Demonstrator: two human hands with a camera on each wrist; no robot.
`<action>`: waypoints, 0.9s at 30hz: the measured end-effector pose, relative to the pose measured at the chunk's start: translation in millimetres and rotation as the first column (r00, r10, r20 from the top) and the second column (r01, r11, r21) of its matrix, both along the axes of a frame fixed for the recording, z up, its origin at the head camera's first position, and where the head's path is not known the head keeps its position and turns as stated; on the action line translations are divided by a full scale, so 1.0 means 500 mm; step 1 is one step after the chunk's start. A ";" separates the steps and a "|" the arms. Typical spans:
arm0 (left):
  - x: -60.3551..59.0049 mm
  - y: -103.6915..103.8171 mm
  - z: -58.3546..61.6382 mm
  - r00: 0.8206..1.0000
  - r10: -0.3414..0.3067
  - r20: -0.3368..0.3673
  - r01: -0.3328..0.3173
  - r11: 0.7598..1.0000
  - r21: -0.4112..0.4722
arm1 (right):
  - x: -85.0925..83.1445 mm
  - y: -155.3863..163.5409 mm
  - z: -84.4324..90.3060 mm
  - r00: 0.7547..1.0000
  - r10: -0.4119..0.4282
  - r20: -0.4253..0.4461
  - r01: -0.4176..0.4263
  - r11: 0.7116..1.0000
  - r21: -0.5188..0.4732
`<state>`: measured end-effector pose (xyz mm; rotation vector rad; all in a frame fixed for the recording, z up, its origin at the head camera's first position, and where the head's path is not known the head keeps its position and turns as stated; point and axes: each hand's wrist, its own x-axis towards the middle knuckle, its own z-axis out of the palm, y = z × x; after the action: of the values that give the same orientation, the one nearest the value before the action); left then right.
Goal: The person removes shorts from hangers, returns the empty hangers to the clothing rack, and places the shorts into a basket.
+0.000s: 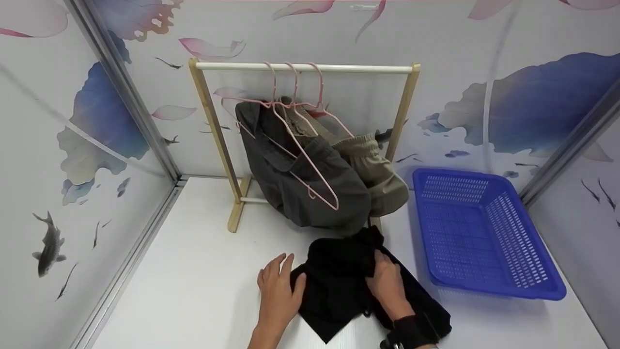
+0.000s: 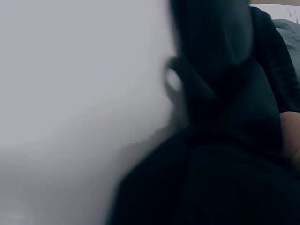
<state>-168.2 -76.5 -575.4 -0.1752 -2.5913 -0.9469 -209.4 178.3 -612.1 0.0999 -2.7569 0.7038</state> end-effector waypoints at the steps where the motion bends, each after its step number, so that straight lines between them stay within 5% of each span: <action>1: 0.000 0.000 0.000 1.000 0.000 0.000 0.000 1.000 -0.001 | 0.002 0.002 -0.003 0.999 0.004 -0.038 -0.004 1.000 0.000; 12: 0.006 -0.002 -0.002 1.000 0.009 0.010 -0.009 1.000 0.004 | 0.016 0.031 -0.004 0.998 -0.038 -0.040 0.025 0.958 -0.287; 20: 0.010 0.008 -0.013 1.000 0.002 -0.027 -0.002 1.000 0.004 | 0.037 0.049 0.016 0.983 -0.141 -0.116 0.087 0.920 -0.382; 27: 0.007 0.017 -0.011 1.000 -0.015 -0.025 0.015 1.000 -0.017 | 0.058 0.064 0.043 0.971 -0.222 -0.093 0.158 0.879 -0.450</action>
<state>-164.9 -68.1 -580.7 -0.2102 -2.5789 -0.9231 -180.7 210.2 -590.7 -0.2086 -2.3617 1.1903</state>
